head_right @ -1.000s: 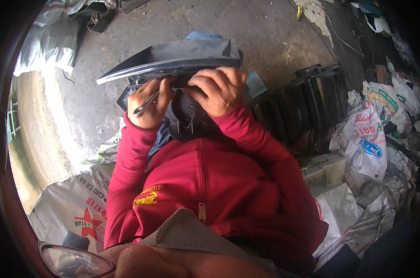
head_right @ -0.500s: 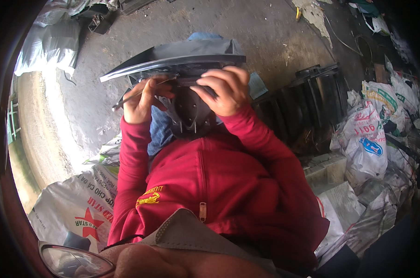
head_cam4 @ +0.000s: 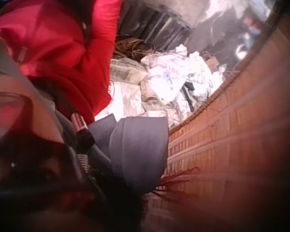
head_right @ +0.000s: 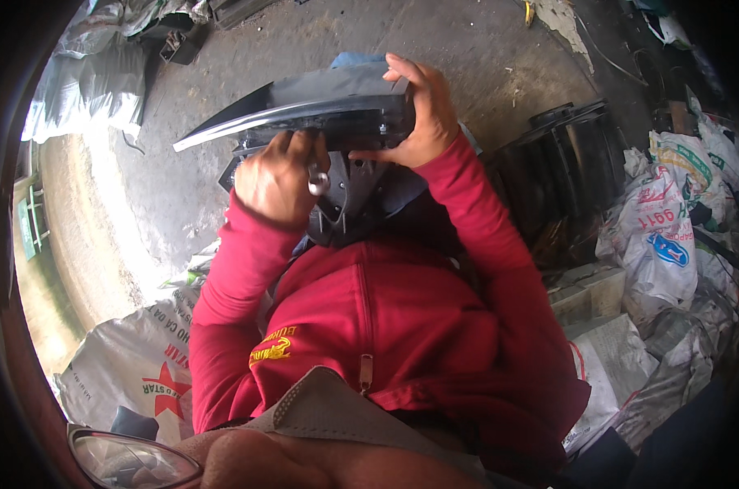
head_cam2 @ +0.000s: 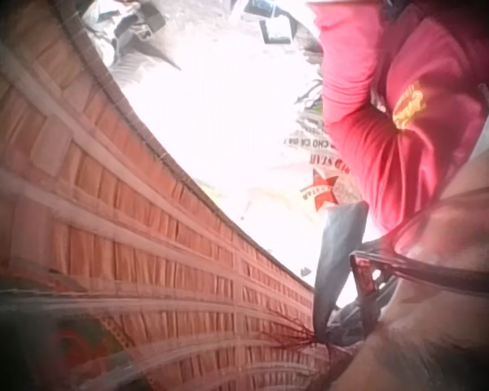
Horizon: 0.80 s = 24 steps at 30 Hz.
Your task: The person sits on the floor and uses a wrench to tighten bolts on a black metal part. They then pick up a circular metal component and attach it to the first part, continuing to tighten the assembly.
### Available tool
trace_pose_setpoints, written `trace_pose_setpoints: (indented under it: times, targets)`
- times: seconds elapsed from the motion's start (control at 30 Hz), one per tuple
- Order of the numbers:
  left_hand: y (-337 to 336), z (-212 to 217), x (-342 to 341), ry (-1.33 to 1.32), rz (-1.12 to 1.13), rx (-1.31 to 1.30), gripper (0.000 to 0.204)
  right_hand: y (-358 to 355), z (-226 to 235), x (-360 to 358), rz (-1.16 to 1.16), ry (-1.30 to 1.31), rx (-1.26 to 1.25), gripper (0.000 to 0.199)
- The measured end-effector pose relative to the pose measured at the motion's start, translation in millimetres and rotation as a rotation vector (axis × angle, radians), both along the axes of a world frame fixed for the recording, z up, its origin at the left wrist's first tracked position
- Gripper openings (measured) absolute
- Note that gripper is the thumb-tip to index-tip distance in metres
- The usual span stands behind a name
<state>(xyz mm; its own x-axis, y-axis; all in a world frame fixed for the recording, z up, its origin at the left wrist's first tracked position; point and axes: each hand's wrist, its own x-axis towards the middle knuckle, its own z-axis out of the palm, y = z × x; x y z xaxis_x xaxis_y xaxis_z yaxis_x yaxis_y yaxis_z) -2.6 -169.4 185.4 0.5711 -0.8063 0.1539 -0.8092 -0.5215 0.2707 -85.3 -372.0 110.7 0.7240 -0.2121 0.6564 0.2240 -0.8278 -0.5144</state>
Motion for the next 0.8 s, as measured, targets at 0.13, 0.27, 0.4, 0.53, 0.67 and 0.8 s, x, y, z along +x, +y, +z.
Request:
trace_pose_setpoints:
  times: [0.13, 0.27, 0.4, 0.53, 0.67, 0.8]
  targets:
    - [18.9, -28.9, 21.7, 0.052, -0.113, -0.205, 0.009, -4.0, -4.0, -0.1, 0.031, -0.057, 0.025, 0.116]
    - [37.1, -43.8, 16.8, 0.864, 0.122, -0.622, 0.034, -5.4, -1.8, 1.1, 0.050, -0.072, -0.017, 0.111]
    - [46.8, -59.8, 29.6, 1.154, 0.252, -0.731, 0.052, -2.0, -3.3, 3.4, 0.063, -0.093, 0.016, 0.110]
    - [45.8, -54.0, 31.3, 1.173, 0.274, -0.764, 0.051, -4.4, 7.8, 2.4, 0.076, -0.025, 0.024, 0.112]
    - [53.6, -33.2, 17.9, 0.872, 0.210, -0.859, 0.031, -18.5, 16.9, -4.4, 0.220, 0.011, -0.029, 0.108]
    - [39.7, -27.7, 9.9, 0.502, 0.160, -0.578, 0.015, -12.0, 24.5, -6.9, 0.220, -0.033, -0.059, 0.106]
